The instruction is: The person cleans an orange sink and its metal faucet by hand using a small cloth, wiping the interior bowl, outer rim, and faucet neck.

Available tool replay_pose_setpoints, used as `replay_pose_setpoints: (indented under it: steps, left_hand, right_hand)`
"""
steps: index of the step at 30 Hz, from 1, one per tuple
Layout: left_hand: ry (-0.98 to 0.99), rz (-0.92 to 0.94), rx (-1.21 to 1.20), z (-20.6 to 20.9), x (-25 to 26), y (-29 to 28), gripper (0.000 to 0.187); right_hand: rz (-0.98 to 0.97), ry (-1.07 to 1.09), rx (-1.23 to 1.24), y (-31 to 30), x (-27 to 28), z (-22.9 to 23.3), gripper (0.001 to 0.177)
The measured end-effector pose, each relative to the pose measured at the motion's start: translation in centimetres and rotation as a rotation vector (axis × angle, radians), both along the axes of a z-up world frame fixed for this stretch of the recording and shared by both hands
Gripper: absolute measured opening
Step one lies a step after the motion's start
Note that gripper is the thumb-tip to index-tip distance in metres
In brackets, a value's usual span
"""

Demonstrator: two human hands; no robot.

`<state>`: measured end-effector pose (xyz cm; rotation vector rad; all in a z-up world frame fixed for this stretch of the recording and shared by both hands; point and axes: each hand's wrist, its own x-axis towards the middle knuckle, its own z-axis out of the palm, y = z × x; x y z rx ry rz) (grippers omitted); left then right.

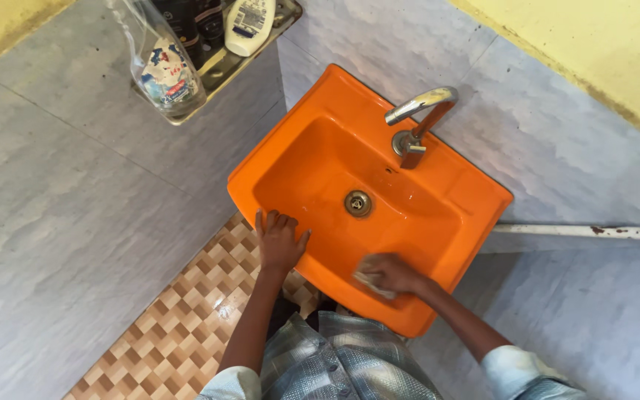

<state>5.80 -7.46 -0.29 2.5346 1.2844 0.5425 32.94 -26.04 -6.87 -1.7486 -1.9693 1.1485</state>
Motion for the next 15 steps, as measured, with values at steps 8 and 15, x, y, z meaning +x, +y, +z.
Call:
replay_pose_setpoints:
  steps: [8,15]
  left_hand:
    - [0.092,0.019,-0.025,0.2,0.3,0.0,0.038]
    - [0.251,0.024,-0.121,0.9,1.1,0.9,0.048]
  right_hand:
    - [-0.313,-0.695,-0.089,4.7,4.4,-4.7,0.025]
    - [-0.544,-0.465,0.219,10.4,-1.5,-8.3,0.043]
